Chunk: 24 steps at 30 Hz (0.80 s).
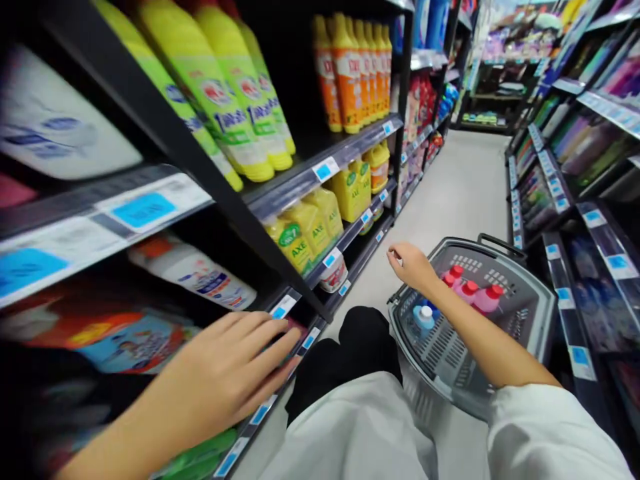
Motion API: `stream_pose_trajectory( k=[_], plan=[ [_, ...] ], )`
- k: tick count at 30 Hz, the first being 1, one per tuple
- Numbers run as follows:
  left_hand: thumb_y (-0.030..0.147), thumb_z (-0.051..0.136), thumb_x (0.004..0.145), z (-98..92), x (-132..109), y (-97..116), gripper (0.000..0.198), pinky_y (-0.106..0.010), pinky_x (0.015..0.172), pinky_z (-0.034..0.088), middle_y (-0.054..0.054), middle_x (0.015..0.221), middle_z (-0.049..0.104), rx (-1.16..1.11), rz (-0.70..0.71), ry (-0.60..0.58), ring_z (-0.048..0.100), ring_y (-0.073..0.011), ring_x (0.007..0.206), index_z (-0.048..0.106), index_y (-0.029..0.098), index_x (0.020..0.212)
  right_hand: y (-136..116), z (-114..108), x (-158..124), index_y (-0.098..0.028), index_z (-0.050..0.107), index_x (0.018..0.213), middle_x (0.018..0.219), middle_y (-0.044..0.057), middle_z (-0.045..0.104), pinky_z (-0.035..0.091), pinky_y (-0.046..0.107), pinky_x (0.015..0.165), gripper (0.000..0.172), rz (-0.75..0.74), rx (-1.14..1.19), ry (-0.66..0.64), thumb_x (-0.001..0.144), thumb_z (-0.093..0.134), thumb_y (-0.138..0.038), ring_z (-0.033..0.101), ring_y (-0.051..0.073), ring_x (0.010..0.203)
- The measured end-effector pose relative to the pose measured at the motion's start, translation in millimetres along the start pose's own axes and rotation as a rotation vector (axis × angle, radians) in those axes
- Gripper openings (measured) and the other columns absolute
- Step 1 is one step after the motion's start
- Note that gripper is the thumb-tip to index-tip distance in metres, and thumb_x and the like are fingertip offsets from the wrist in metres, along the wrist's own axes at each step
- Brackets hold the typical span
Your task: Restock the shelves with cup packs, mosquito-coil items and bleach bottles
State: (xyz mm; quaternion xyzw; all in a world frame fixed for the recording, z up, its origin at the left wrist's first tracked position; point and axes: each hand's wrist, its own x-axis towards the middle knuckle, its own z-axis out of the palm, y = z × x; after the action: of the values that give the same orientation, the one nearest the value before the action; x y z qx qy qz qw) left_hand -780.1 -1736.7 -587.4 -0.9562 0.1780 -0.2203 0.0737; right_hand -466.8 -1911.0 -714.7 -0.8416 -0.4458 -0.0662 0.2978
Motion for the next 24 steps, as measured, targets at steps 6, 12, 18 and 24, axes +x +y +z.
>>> stream_pose_trajectory(
  k=[6,12,18,24],
  plan=[
    [0.021,0.052,0.098,94.2,-20.6,29.5,0.014,-0.039,0.074,0.058,-0.006,0.094,0.074,-0.289,-0.288,-0.008,0.070,-0.0236,0.083,0.064,0.021,0.104,63.1,44.8,-73.8,-0.019,0.065,0.104,0.098,0.010,0.072,0.044,0.031,0.076,0.016,0.264,-0.118,-0.213,0.097,0.054,-0.027,0.064,0.023,0.086],
    [0.025,0.052,0.100,146.4,-68.1,50.9,0.013,-0.033,0.078,0.059,-0.006,0.096,0.075,-0.449,-0.558,0.029,0.073,-0.0212,0.089,0.064,0.021,0.104,83.5,69.3,-131.1,-0.019,0.057,0.116,0.104,0.010,0.068,0.045,0.031,0.079,0.032,0.445,-0.294,-0.230,0.105,0.041,-0.044,0.064,0.024,0.097],
    [0.027,0.053,0.101,162.8,-101.5,54.9,0.013,-0.029,0.079,0.056,-0.004,0.095,0.073,-0.504,-0.664,0.014,0.072,-0.0188,0.089,0.064,0.021,0.102,101.9,92.6,-155.9,-0.017,0.058,0.123,0.123,0.015,0.059,0.046,0.033,0.080,0.030,0.508,-0.383,-0.393,0.101,0.052,-0.036,0.064,0.028,0.105],
    [0.026,0.054,0.100,164.4,-103.6,51.7,0.014,-0.031,0.086,0.055,-0.005,0.098,0.073,-0.540,-0.702,0.030,0.071,-0.0197,0.092,0.066,0.021,0.104,107.8,109.4,-156.8,-0.015,0.058,0.124,0.122,0.015,0.059,0.046,0.032,0.079,0.030,0.544,-0.358,-0.488,0.097,0.058,-0.027,0.066,0.026,0.100]
  ],
)
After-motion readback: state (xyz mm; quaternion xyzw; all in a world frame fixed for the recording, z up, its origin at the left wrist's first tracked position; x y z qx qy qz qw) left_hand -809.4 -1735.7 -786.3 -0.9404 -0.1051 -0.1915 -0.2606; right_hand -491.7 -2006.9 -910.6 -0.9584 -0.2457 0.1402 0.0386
